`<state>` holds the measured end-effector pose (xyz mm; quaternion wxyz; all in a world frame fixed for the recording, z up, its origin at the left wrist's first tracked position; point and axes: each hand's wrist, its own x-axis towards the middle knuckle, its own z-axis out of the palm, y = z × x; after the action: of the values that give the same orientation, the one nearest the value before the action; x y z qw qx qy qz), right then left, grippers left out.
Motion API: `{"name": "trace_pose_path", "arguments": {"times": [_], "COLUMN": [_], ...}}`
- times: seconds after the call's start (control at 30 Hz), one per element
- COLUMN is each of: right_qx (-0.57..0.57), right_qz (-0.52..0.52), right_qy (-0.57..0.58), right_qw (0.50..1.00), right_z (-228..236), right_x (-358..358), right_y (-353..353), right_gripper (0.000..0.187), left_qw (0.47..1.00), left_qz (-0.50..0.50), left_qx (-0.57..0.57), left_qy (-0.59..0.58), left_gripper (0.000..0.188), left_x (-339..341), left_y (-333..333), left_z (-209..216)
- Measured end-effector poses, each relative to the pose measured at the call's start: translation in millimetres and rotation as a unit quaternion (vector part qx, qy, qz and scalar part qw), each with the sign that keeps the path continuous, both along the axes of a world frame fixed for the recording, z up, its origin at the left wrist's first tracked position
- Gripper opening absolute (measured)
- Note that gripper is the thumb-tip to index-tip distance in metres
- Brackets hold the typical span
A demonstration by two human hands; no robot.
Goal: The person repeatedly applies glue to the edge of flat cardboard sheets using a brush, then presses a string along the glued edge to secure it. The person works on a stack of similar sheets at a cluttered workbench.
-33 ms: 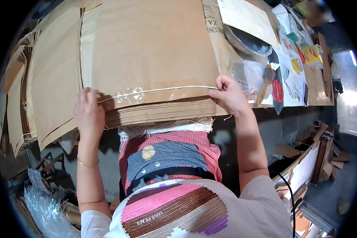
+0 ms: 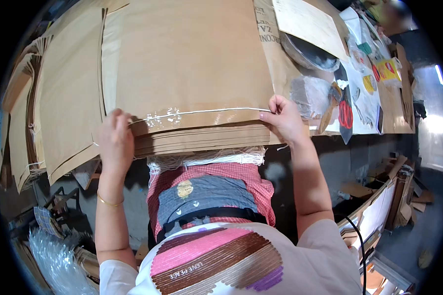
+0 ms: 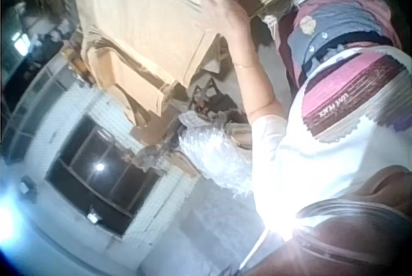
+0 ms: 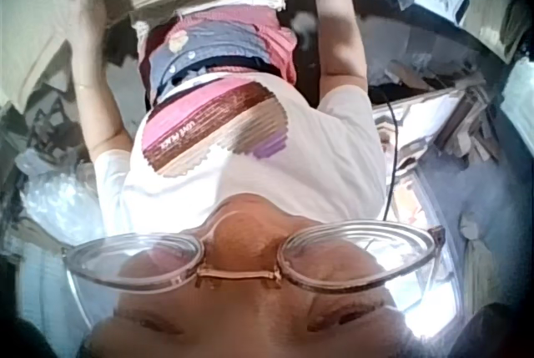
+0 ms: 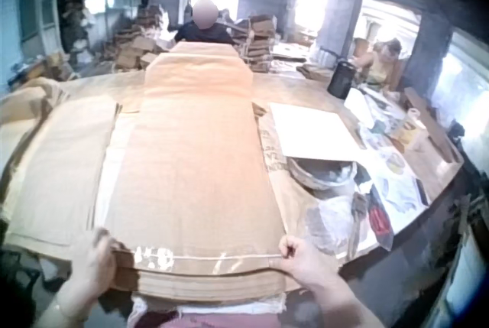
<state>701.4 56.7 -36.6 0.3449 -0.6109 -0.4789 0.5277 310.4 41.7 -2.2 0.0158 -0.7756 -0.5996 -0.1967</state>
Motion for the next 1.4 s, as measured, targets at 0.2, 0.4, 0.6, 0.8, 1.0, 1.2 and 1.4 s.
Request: {"name": "trace_pose_path", "arguments": {"times": [0.2,0.4,0.6,0.8,1.0,1.2,1.4], "right_qx": [0.434,0.342,0.031,0.2,0.363,0.183,0.19], "right_qz": [-0.01,0.177,0.014,0.081,0.118,0.143,-0.032], "right_qy": [-0.301,-0.247,-0.034,-0.463,-0.508,-0.542,-0.573], "right_qw": [0.849,0.889,0.999,0.86,0.772,0.808,0.797], "right_z": [13,17,16,13,9,4,-1], "right_x": [-35,-27,-33,-54,-115,-119,-51], "right_y": [-7,2,21,21,1,-23,-20], "right_gripper": [0.02,0.007,0.008,0.019,0.057,0.075,0.065], "left_qw": [0.981,0.964,0.956,0.98,0.992,0.978,0.984], "left_qz": [-0.152,-0.163,-0.102,0.079,-0.125,0.026,0.05], "left_qx": [-0.082,-0.158,-0.204,-0.177,0.028,-0.191,-0.124], "left_qy": [-0.085,-0.136,-0.185,-0.053,-0.018,0.082,-0.118], "left_gripper": [0.046,0.046,0.027,0.011,0.049,0.085,0.059], "left_x": [-13,-21,-33,-4,35,24,-14], "left_y": [-5,1,24,25,11,-5,-5], "left_z": [-12,12,-1,-8,-5,-13,-23]}}
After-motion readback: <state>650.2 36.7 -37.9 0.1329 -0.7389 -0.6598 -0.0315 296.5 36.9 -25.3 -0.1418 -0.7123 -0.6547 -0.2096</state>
